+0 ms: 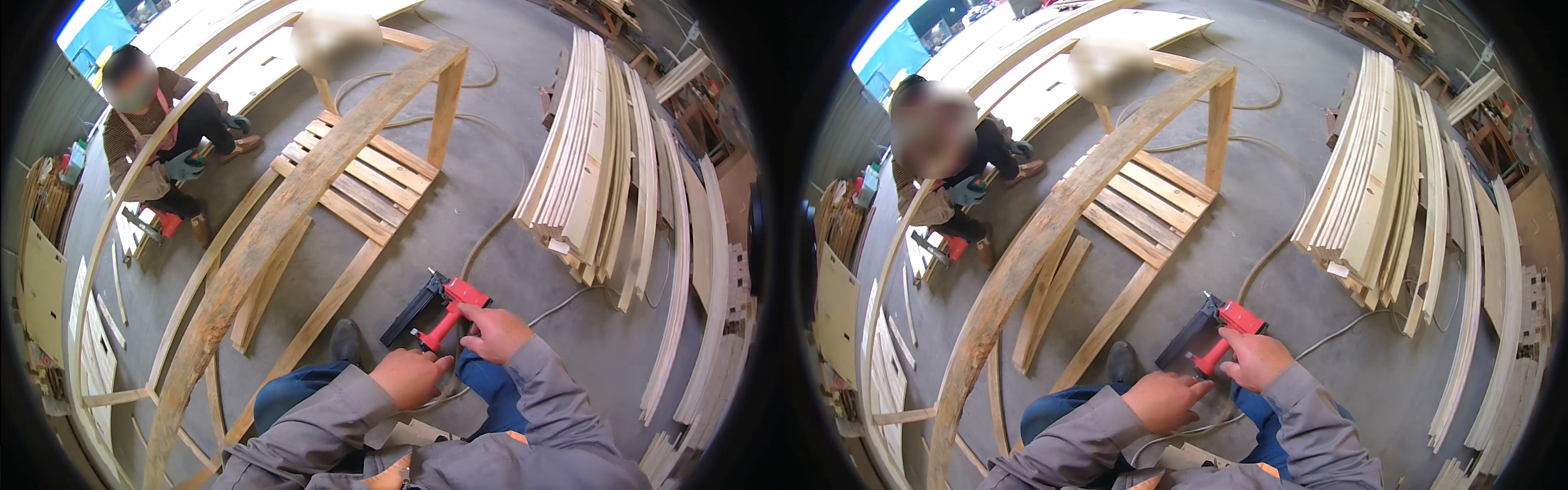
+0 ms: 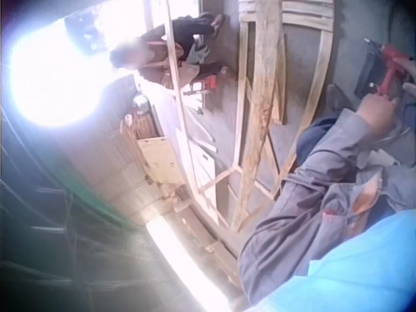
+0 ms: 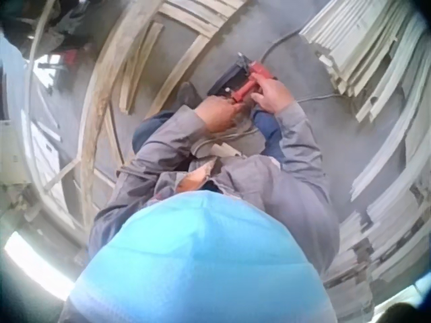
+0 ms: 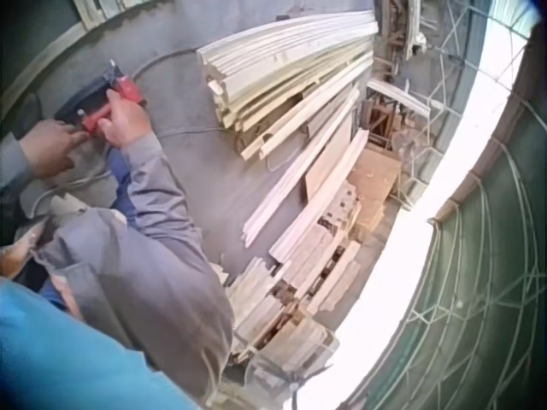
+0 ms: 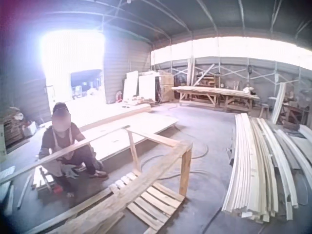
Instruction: The person assembles a wooden frame on the floor by measuring and nailing wooden slats into place. They use a tape measure to mark positions and a pneumatic nail gun to secure the pieces, working alongside another person.
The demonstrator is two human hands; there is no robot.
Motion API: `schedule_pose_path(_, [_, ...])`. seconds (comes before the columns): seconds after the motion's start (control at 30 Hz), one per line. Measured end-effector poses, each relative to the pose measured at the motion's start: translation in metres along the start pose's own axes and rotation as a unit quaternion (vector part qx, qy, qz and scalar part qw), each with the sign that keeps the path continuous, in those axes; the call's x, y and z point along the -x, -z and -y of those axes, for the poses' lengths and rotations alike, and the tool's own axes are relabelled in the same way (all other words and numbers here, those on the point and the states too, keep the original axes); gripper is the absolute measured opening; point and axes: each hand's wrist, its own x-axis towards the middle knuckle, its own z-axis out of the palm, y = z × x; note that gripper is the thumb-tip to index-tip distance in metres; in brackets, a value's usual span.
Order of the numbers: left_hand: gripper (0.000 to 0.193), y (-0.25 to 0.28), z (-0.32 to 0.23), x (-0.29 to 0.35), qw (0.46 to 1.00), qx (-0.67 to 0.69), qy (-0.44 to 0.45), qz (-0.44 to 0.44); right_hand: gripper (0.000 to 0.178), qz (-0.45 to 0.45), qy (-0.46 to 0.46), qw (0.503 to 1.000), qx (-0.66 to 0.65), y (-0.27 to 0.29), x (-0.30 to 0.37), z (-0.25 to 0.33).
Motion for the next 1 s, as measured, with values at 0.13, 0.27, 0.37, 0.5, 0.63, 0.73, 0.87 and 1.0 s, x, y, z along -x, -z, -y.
schedule_pose_path(0.13, [0.062,0.000,-0.001,0.000,1.000,-0.004,-0.006,0.000,0.060,0.018,-0.013,1.000,0.004,0.004,0.000,0.003])
schedule_pose_path(0.27, [0.061,-0.004,-0.002,-0.002,1.000,0.002,-0.007,-0.009,0.062,0.021,-0.014,1.000,0.008,0.000,-0.003,0.001])
schedule_pose_path(0.37, [0.059,-0.004,-0.003,-0.001,1.000,0.001,-0.014,-0.024,0.062,0.022,-0.011,1.000,0.015,-0.005,-0.006,-0.001])
schedule_pose_path(0.5, [0.052,0.000,0.000,0.008,0.999,-0.015,-0.005,-0.042,0.062,0.031,-0.004,0.999,0.018,-0.011,-0.013,0.002])
schedule_pose_path(0.63, [0.039,-0.006,0.002,0.007,0.997,-0.008,-0.014,-0.070,0.063,0.056,-0.035,0.998,0.004,-0.014,-0.016,0.008])
schedule_pose_path(0.73, [0.039,-0.006,0.001,0.007,0.997,-0.014,-0.012,-0.076,0.064,0.049,-0.021,0.998,0.025,-0.016,-0.018,0.009])
schedule_pose_path(0.87, [0.043,-0.006,-0.002,0.007,0.997,-0.026,-0.012,-0.078,0.064,0.051,-0.026,0.998,0.018,-0.017,-0.018,0.006])
schedule_pose_path(1.0, [0.045,-0.006,-0.003,0.009,0.997,-0.031,-0.006,-0.076,0.064,0.043,-0.023,0.999,0.016,-0.019,-0.019,0.005])
